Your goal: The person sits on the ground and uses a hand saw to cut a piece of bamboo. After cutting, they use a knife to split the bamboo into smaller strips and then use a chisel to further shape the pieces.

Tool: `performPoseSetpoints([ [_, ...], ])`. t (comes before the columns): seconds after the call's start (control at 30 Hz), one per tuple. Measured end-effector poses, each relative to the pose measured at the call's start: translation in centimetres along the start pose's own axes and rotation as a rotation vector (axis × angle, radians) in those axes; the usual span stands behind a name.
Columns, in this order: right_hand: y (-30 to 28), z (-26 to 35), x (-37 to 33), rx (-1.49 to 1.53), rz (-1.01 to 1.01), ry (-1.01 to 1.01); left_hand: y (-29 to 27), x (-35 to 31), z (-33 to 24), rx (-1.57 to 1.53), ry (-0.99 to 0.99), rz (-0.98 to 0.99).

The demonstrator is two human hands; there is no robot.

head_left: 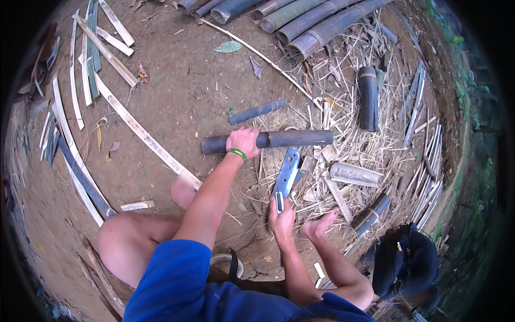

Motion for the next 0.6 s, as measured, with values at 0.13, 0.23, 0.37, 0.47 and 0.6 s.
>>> performPoseSetpoints([
  [0.13,1.6,3.7,6.9,-0.072,0.016,0.038,0.5,0.6,-0.8,-0.009,0.044,-0.013],
  [0.23,1.6,2.3,3.1,0.027,0.109,0.104,0.4,0.2,0.2,-0.021,-0.005,0.042],
  [0.37,0.0,-0.8,-1.7,-0.017,-0.023,-0.022,-0.5,-0.2,-0.5,-0.002,0.002,0.007],
  [0.47,2.0,2.0,6.1,-0.038,0.039,0.048,-0.1,0.4,-1.1,-0.004,0.028,-0.001],
  [0.6,1.3,0.9,1.5,0.003,0.032,0.025,-0.2,0.4,0.0,0.005,-0.046,0.091],
])
Point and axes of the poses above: each hand's wrist, its own x-axis towards the middle knuckle, its own y-axis out of the palm, z = x × y, the point moved 10 cm from there along x, towards the middle knuckle, and after that the axes turned 8 degrees about -x, right-handed, at the moved point
